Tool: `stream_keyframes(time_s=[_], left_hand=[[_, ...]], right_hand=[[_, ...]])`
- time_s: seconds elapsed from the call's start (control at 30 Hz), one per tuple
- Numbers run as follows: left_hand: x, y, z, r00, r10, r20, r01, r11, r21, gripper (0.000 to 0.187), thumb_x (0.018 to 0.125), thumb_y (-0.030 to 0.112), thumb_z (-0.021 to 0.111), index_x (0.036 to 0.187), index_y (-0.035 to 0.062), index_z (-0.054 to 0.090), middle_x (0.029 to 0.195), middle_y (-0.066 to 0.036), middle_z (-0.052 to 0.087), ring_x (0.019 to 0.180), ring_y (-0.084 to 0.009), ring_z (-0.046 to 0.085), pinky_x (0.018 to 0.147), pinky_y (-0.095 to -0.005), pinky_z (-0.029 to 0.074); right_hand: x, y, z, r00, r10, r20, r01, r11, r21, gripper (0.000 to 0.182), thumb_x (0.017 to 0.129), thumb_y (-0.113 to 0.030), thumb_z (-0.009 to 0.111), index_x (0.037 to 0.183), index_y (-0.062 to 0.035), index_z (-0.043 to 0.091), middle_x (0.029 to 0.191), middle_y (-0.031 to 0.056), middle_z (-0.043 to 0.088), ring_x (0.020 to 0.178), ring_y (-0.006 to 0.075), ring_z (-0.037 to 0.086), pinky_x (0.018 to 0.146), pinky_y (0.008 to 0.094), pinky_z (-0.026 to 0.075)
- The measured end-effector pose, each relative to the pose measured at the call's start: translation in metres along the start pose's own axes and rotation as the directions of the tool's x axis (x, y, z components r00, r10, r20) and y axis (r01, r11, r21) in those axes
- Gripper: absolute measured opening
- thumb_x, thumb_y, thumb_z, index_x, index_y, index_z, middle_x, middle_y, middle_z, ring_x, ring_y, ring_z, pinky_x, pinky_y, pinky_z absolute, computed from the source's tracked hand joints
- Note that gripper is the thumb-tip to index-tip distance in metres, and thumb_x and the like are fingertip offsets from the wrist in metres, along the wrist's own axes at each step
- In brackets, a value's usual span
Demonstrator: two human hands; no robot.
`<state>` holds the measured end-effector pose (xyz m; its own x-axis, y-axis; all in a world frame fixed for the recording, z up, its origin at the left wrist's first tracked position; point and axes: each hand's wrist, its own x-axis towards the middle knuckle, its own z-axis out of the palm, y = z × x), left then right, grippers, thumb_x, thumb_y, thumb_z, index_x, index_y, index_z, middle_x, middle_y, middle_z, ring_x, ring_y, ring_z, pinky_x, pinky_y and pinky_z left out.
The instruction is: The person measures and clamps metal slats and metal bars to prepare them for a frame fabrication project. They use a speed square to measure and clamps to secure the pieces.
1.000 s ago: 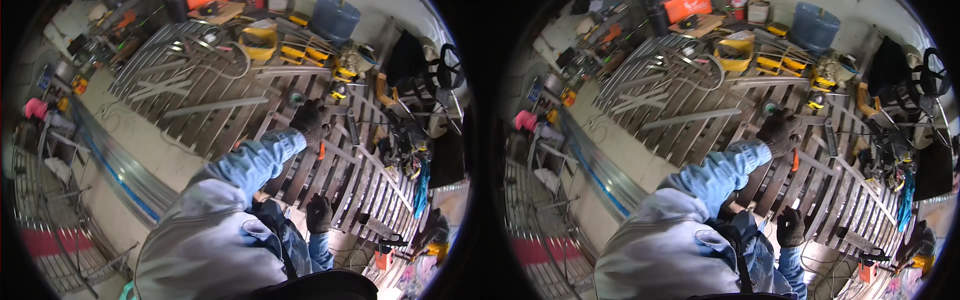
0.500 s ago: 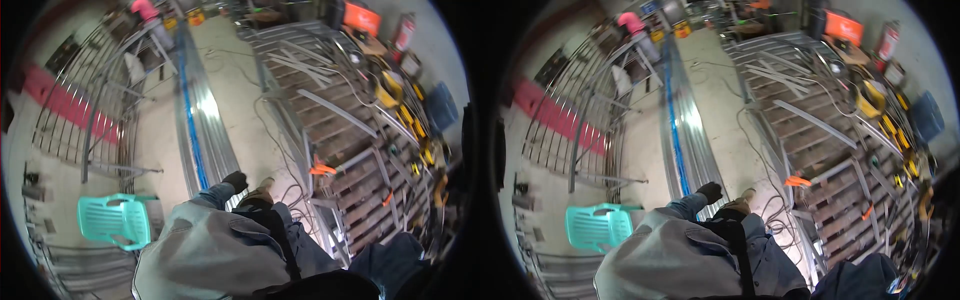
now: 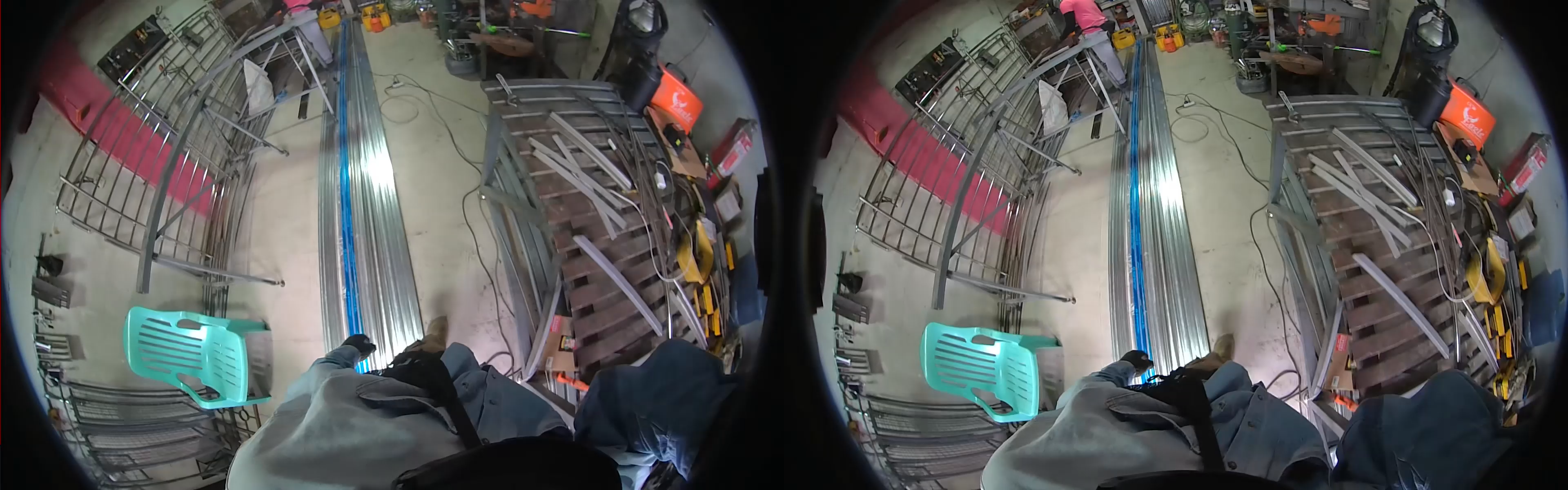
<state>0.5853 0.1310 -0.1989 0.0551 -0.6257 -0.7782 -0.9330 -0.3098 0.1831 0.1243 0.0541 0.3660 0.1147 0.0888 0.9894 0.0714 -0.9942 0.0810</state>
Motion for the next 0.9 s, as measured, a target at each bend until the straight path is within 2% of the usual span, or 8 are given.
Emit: stream_keyframes(time_s=[0.1,0.33,0.57,0.63,0.73,0.83,0.87,0.9], left_hand=[[0.025,0.039,-0.064,0.979,0.142,-0.148,-0.155,0.985,-0.077,0.041,0.084,0.046,0.065,0.098,0.0077,0.07,0.101,-0.019,0.069,0.1,-0.0394,0.064,0.084,-0.0471,0.05],[0.073,0.079,-0.161,0.961,0.161,-0.223,-0.21,0.952,-0.221,0.043,0.083,0.043,0.068,0.108,0.0086,0.068,0.111,-0.018,0.068,0.108,-0.0366,0.063,0.093,-0.0444,0.05],[0.094,0.051,-0.187,0.986,-0.112,-0.124,0.09,0.981,-0.175,0.044,0.083,0.049,0.066,0.105,0.0105,0.07,0.111,-0.018,0.068,0.108,-0.0376,0.062,0.092,-0.0457,0.05],[0.109,0.022,-0.171,0.952,-0.239,-0.189,0.172,0.934,-0.313,0.043,0.083,0.05,0.065,0.101,0.0107,0.071,0.107,-0.018,0.069,0.105,-0.0382,0.063,0.09,-0.0462,0.05],[0.099,0.029,-0.193,0.944,-0.318,-0.092,0.269,0.898,-0.347,0.043,0.082,0.049,0.065,0.097,0.0087,0.072,0.105,-0.018,0.07,0.103,-0.0363,0.064,0.089,-0.0454,0.05],[0.12,0.029,-0.186,0.927,-0.37,-0.067,0.307,0.847,-0.433,0.044,0.082,0.049,0.065,0.095,0.0082,0.072,0.105,-0.017,0.07,0.104,-0.0353,0.065,0.09,-0.045,0.05],[0.126,0.037,-0.189,0.936,-0.339,-0.093,0.285,0.886,-0.365,0.044,0.082,0.05,0.066,0.096,0.0089,0.073,0.106,-0.017,0.07,0.103,-0.0353,0.065,0.09,-0.045,0.05],[0.139,0.037,-0.184,0.945,-0.296,-0.143,0.238,0.916,-0.324,0.036,0.087,0.044,0.061,0.093,0.011,0.073,0.093,-0.016,0.071,0.093,-0.0349,0.067,0.084,-0.0464,0.052]], right_hand=[[-0.003,0.053,0.014,1.0,-0.007,-0.007,0.007,0.999,0.037,0.021,0.095,-0.02,0.06,0.111,-0.0066,0.057,0.1,0.0058,0.057,0.09,0.0199,0.055,0.075,0.0313,0.044],[-0.013,0.17,0.028,1.0,0.008,-0.002,-0.007,0.994,0.108,0.018,0.094,-0.019,0.06,0.107,-0.0078,0.058,0.096,0.0045,0.055,0.084,0.0187,0.053,0.07,0.0311,0.042],[-0.014,0.272,0.022,1.0,-0.03,0.003,0.029,0.987,0.157,0.015,0.093,-0.019,0.061,0.103,-0.009,0.058,0.091,0.0032,0.053,0.078,0.0175,0.052,0.065,0.0308,0.041],[-0.009,0.299,0.017,0.998,-0.057,0.003,0.055,0.984,0.17,0.014,0.093,-0.019,0.061,0.102,-0.0094,0.058,0.09,0.0029,0.053,0.077,0.0172,0.051,0.063,0.0307,0.04],[-0.002,0.344,0.02,0.997,-0.075,0.001,0.074,0.973,0.218,0.013,0.092,-0.019,0.062,0.101,-0.0099,0.058,0.088,0.0023,0.052,0.074,0.0167,0.05,0.061,0.0306,0.04],[0.002,0.391,0.03,0.996,-0.084,0.009,0.079,0.962,0.26,0.012,0.092,-0.019,0.062,0.099,-0.0104,0.058,0.086,0.0017,0.051,0.072,0.0162,0.05,0.059,0.0304,0.039],[0.002,0.407,0.033,0.996,-0.085,0.011,0.08,0.961,0.264,0.012,0.092,-0.019,0.062,0.099,-0.0106,0.058,0.085,0.0016,0.051,0.071,0.016,0.049,0.058,0.0304,0.039],[0.0,0.422,0.036,0.996,-0.091,0.016,0.083,0.959,0.269,0.012,0.092,-0.019,0.062,0.098,-0.0108,0.058,0.085,0.0014,0.051,0.07,0.0158,0.049,0.058,0.0303,0.039]])
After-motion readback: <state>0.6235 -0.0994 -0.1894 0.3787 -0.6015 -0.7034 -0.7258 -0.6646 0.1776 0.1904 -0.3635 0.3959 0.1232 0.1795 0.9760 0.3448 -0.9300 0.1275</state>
